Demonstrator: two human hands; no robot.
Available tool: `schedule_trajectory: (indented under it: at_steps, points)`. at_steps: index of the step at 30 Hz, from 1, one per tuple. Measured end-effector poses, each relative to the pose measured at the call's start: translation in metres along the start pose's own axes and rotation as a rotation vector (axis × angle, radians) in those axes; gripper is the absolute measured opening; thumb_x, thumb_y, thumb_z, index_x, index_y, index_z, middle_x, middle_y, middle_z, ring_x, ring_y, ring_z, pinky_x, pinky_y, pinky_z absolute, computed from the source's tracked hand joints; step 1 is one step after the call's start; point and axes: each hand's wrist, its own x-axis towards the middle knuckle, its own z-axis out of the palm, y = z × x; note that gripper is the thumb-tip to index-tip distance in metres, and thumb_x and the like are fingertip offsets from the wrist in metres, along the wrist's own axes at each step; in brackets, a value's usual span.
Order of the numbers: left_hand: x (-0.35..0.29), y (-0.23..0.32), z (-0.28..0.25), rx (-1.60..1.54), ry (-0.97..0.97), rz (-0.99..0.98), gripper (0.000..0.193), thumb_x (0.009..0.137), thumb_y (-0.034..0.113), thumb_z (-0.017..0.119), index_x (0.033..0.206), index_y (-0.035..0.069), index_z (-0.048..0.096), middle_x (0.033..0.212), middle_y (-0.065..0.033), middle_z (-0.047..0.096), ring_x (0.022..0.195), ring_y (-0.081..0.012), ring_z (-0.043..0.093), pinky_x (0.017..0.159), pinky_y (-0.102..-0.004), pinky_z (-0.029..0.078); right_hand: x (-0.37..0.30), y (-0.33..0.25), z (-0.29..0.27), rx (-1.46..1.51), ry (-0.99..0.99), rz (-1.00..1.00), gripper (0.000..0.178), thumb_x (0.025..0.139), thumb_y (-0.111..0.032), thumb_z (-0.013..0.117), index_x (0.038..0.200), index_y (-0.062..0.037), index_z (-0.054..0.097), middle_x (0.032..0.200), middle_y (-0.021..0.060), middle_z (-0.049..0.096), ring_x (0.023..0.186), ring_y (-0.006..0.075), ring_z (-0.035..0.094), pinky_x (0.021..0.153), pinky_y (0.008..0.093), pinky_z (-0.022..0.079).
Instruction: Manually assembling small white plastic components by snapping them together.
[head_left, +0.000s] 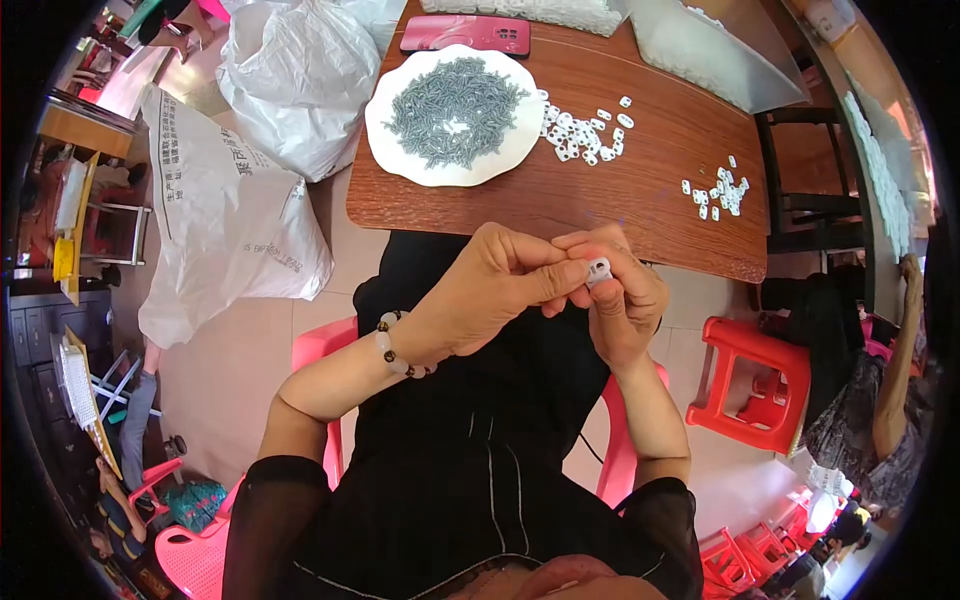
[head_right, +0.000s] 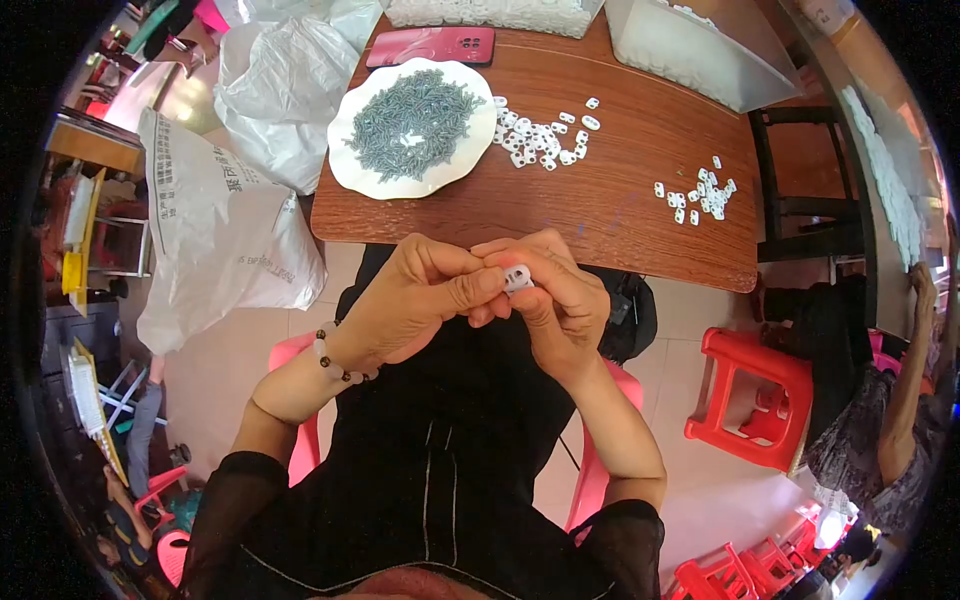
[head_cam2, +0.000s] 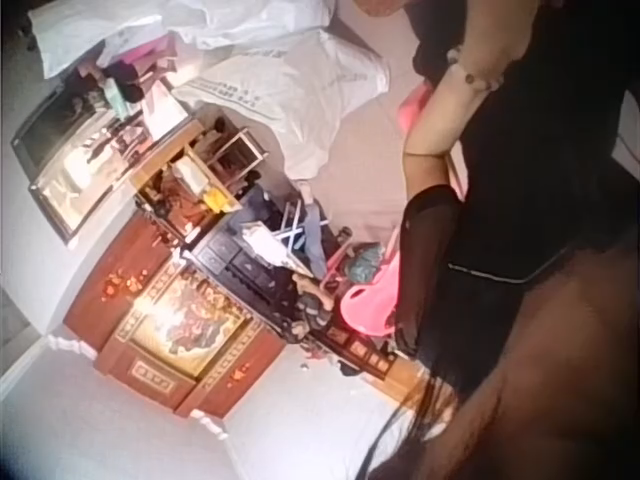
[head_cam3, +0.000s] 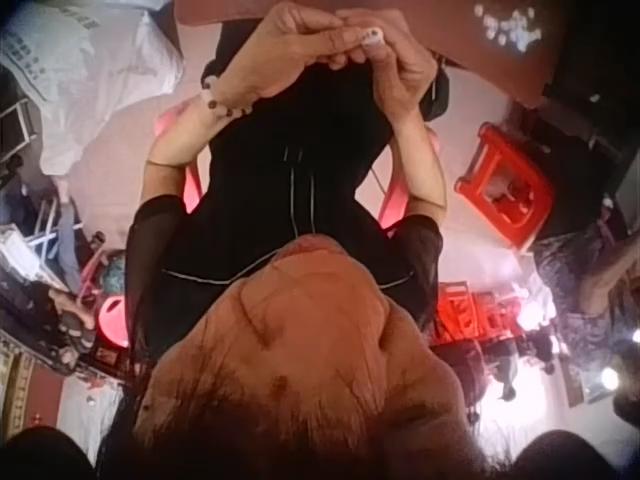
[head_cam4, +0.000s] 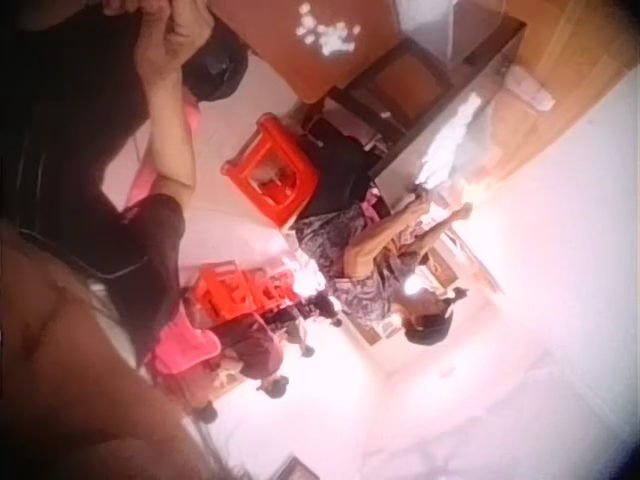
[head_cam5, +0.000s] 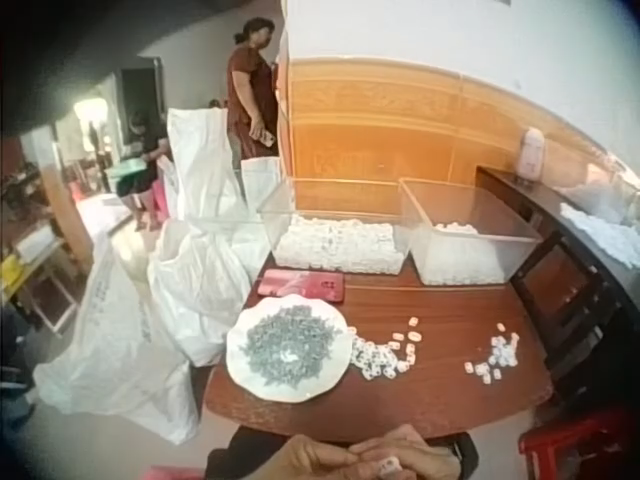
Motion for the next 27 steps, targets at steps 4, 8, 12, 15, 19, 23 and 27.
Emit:
schedule_trajectory:
  at_steps: [4, 8, 12, 15, 19, 23, 27]
  points:
    - [0.002, -0.005, 0.001, 0.014, 0.017, 0.034, 0.021, 0.092, 0.017, 0.064, 0.091, -0.002, 0.071, 0.076, -0.0064, 0.066, 0.066, -0.0071, 0.054, 0.060, -0.0212, 0.043, -0.001, 0.006, -0.001, 0.093, -0.001, 0.021, 0.044, 0.094, -0.037, 0.057, 0.105, 0.0046, 0.064, 0.104, 0.0176, 0.066, 0.081, 0.0192, 0.058, 0.070, 0.0283, 0.049]
    - [0.006, -0.006, 0.003, 0.053, 0.045, 0.040, 0.021, 0.091, 0.018, 0.065, 0.089, -0.002, 0.072, 0.075, -0.0057, 0.066, 0.064, -0.0065, 0.053, 0.058, -0.0209, 0.042, 0.000, 0.004, -0.004, 0.122, -0.032, 0.054, 0.047, 0.094, -0.039, 0.056, 0.110, 0.0048, 0.061, 0.109, 0.0170, 0.063, 0.083, 0.0180, 0.058, 0.070, 0.0270, 0.049]
    - [0.013, -0.007, 0.007, 0.098, 0.051, 0.073, 0.021, 0.091, 0.018, 0.065, 0.087, -0.001, 0.072, 0.073, -0.0047, 0.066, 0.061, -0.0060, 0.052, 0.057, -0.0206, 0.042, 0.001, 0.002, -0.009, 0.291, -0.056, 0.161, 0.050, 0.095, -0.041, 0.054, 0.116, 0.0050, 0.057, 0.112, 0.0157, 0.060, 0.086, 0.0174, 0.058, 0.069, 0.0265, 0.050]
    - [0.017, -0.008, 0.007, 0.088, 0.044, 0.088, 0.021, 0.091, 0.018, 0.066, 0.087, -0.001, 0.072, 0.073, -0.0044, 0.066, 0.061, -0.0057, 0.052, 0.056, -0.0202, 0.042, 0.000, 0.008, -0.011, 0.252, -0.035, 0.155, 0.051, 0.095, -0.042, 0.053, 0.115, 0.0050, 0.057, 0.113, 0.0163, 0.060, 0.082, 0.0171, 0.059, 0.068, 0.0272, 0.050]
    - [0.023, -0.009, 0.012, 0.074, 0.082, 0.145, 0.024, 0.090, 0.019, 0.066, 0.080, -0.002, 0.072, 0.068, -0.0030, 0.066, 0.056, -0.0041, 0.049, 0.049, -0.0191, 0.039, 0.004, 0.015, -0.014, 0.190, -0.040, 0.087, 0.052, 0.096, -0.042, 0.051, 0.113, 0.0059, 0.058, 0.113, 0.0180, 0.059, 0.078, 0.0169, 0.059, 0.069, 0.0278, 0.050]
    - [0.023, -0.012, 0.007, 0.077, 0.070, 0.131, 0.023, 0.090, 0.019, 0.066, 0.082, -0.002, 0.072, 0.069, -0.0029, 0.066, 0.056, -0.0041, 0.049, 0.050, -0.0188, 0.039, 0.002, 0.011, -0.009, 0.252, -0.006, 0.148, 0.051, 0.096, -0.041, 0.052, 0.112, 0.0069, 0.059, 0.113, 0.0190, 0.059, 0.080, 0.0172, 0.059, 0.069, 0.0275, 0.050]
    - [0.020, -0.018, 0.012, -0.089, 0.047, 0.078, 0.019, 0.090, 0.018, 0.067, 0.091, 0.000, 0.072, 0.075, -0.0037, 0.066, 0.063, -0.0056, 0.052, 0.057, -0.0201, 0.042, -0.003, 0.013, -0.008, 0.287, 0.061, 0.164, 0.048, 0.095, -0.039, 0.055, 0.108, 0.0075, 0.061, 0.111, 0.0208, 0.060, 0.078, 0.0172, 0.059, 0.069, 0.0284, 0.050]
